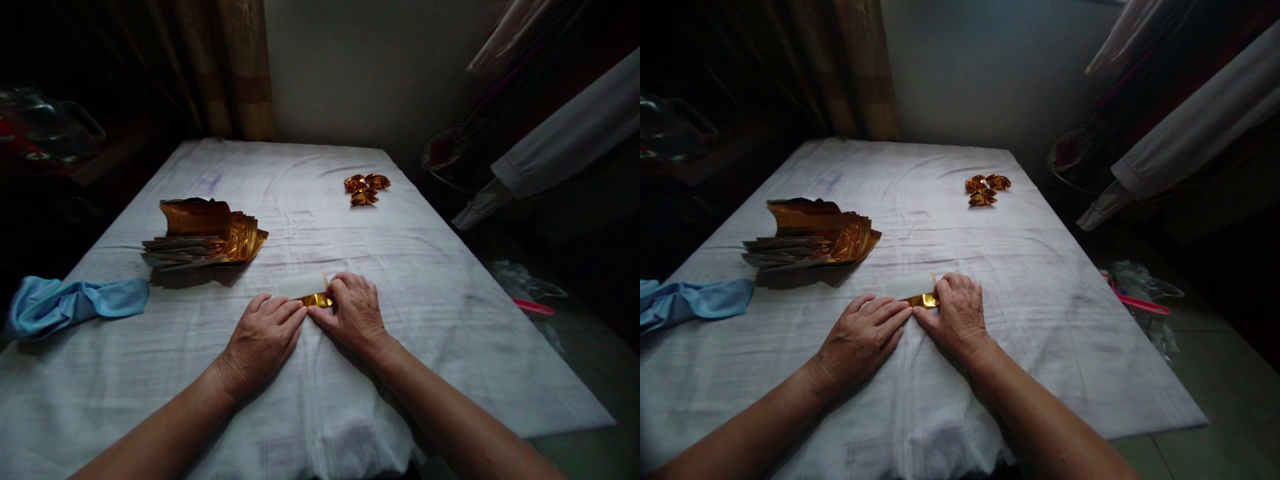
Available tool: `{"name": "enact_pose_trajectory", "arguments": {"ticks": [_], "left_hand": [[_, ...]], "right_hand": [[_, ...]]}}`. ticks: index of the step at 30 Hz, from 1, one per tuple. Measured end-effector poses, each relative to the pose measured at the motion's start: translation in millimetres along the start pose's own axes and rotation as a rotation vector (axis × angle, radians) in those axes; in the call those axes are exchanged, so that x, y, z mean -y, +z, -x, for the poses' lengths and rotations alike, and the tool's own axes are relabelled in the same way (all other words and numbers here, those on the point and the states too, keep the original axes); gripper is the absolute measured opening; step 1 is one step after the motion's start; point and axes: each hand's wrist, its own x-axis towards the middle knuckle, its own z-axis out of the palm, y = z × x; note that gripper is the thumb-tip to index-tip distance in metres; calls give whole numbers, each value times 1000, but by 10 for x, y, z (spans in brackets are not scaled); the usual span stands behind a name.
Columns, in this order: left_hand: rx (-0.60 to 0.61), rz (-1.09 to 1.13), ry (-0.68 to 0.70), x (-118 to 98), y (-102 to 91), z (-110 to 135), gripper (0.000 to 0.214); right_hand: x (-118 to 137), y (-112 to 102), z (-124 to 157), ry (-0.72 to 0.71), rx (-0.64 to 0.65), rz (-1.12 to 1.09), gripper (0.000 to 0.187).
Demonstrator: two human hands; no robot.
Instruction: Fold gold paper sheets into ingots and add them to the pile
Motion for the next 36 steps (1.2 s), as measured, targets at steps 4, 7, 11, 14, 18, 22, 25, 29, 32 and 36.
{"name": "enact_pose_trajectory", "arguments": {"ticks": [4, 7, 11, 14, 18, 22, 25, 29, 32, 36], "left_hand": [[-13, -2, 4, -1, 4, -4, 25], [-21, 0, 3, 0, 13, 2, 25], [-25, 2, 1, 5, 14, 11, 26], [-12, -1, 10, 6, -2, 4, 26], [-7, -3, 11, -4, -30, -18, 26], [6, -10, 14, -13, -36, -21, 25], [18, -19, 19, -20, -39, -24, 25], [102, -29, 4, -55, -64, -71, 29], [167, -37, -27, -92, -78, -115, 35], [168, -55, -40, -108, -77, -117, 34]], "right_hand": [[-72, 3, -15, -4, -6, -49, 27], [-172, 2, -29, -28, -23, -73, 23], [-285, -2, -43, -31, -23, -90, 18], [-332, 0, -49, -26, -23, -82, 15], [-341, 5, -39, -26, -29, -90, 12], [-258, 23, -5, -9, -89, -144, 7], [-161, 70, 14, -25, -116, -125, 19], [-102, 140, 7, 10, -82, -73, 32], [-108, 153, -2, 23, -60, -75, 35], [-119, 136, 0, 20, -47, -71, 34]]}}
